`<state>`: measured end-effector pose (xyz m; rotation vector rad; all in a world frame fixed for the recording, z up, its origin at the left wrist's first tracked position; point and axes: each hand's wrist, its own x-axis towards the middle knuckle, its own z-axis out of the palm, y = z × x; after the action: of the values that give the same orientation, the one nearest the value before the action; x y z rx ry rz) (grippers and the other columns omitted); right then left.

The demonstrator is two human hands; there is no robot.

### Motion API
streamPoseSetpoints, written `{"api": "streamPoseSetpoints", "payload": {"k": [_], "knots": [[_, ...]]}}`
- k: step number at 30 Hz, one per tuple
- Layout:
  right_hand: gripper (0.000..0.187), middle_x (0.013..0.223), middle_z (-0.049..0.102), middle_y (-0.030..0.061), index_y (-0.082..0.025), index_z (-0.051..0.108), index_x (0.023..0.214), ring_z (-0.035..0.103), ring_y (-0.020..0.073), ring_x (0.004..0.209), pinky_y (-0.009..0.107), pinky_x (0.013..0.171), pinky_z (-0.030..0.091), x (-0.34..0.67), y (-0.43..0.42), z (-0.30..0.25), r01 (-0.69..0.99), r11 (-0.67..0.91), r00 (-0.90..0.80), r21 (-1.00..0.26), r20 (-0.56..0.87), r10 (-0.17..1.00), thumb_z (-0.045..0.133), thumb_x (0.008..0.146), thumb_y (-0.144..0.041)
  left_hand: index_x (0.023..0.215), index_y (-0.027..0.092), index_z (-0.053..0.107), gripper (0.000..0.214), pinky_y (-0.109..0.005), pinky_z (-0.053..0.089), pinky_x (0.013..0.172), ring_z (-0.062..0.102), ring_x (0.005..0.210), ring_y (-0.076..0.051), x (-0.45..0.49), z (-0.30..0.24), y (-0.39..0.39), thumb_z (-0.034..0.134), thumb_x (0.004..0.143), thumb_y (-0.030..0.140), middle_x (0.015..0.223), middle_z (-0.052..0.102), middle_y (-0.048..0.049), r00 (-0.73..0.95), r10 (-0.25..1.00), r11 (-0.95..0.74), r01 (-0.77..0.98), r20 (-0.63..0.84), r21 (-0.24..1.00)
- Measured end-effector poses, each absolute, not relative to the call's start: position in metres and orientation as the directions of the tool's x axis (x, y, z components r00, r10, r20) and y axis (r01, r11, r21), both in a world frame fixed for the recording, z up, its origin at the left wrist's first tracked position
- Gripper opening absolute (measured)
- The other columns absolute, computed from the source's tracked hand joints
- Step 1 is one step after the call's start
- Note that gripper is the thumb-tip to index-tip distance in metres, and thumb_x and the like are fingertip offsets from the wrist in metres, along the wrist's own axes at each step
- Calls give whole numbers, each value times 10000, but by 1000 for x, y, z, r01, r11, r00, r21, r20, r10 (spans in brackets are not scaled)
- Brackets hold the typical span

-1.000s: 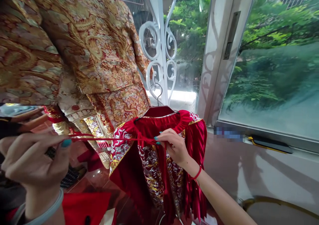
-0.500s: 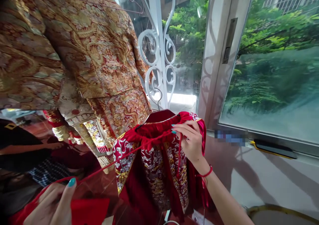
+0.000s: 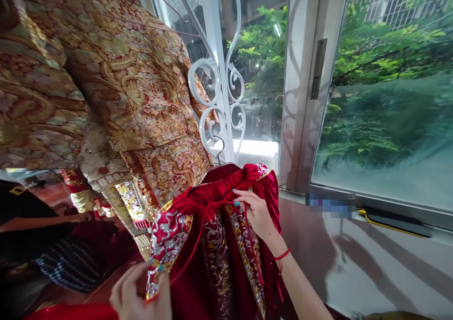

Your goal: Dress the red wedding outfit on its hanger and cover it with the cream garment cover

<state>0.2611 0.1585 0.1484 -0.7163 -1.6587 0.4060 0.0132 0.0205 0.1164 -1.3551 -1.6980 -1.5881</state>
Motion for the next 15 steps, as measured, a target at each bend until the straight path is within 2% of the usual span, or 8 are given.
{"api": "streamPoseSetpoints", "payload": {"k": [1, 3, 5, 9, 12, 15], "knots": [[206, 1140, 734, 76, -229, 719, 899, 690, 210, 1048, 375, 915, 551, 259, 160, 148, 221, 739, -82, -637, 743, 664, 524, 913, -163, 1031, 220, 580, 200, -450, 431, 930, 552, 998, -276, 34, 126, 26, 601, 842, 283, 1007, 584, -92, -337, 375, -247, 861, 863, 444], [179, 1111, 744, 79, -225, 720, 888, 699, 218, 1029, 384, 914, 551, 257, 162, 147, 196, 718, -64, -668, 722, 689, 546, 906, -184, 1166, 223, 528, 296, -425, 461, 911, 555, 1043, -265, 71, 142, 44, 560, 872, 243, 1089, 577, -106, -234, 531, -368, 802, 815, 470], [167, 1090, 750, 77, -226, 725, 891, 704, 222, 1013, 393, 922, 544, 256, 163, 147, 178, 699, -51, -693, 703, 710, 561, 902, -200, 1239, 195, 485, 363, -454, 479, 879, 562, 1044, -292, 95, 152, 68, 532, 886, 262, 1127, 576, -135, -259, 649, -303, 775, 715, 555], [198, 1084, 749, 65, -245, 750, 930, 690, 219, 1031, 400, 955, 519, 262, 162, 145, 176, 709, -75, -683, 709, 702, 555, 912, -213, 1125, 183, 553, 248, -476, 480, 802, 604, 912, -315, 101, 157, 104, 428, 936, 284, 1020, 622, -140, -316, 730, -149, 792, 606, 593], [239, 1072, 747, 55, -271, 755, 1012, 676, 212, 1030, 397, 960, 505, 267, 159, 143, 167, 720, -85, -673, 718, 691, 537, 926, -220, 1110, 207, 564, 236, -428, 474, 767, 618, 862, -292, 91, 157, 111, 408, 936, 241, 984, 639, -122, -285, 776, -192, 743, 563, 641], [279, 1086, 738, 51, -288, 732, 1108, 651, 211, 1038, 391, 951, 489, 268, 156, 145, 140, 709, -83, -692, 705, 704, 513, 943, -238, 1049, 235, 565, 193, -360, 461, 732, 596, 801, -231, 87, 163, 106, 445, 904, 192, 896, 609, -66, -296, 819, -257, 576, 491, 776]]}}
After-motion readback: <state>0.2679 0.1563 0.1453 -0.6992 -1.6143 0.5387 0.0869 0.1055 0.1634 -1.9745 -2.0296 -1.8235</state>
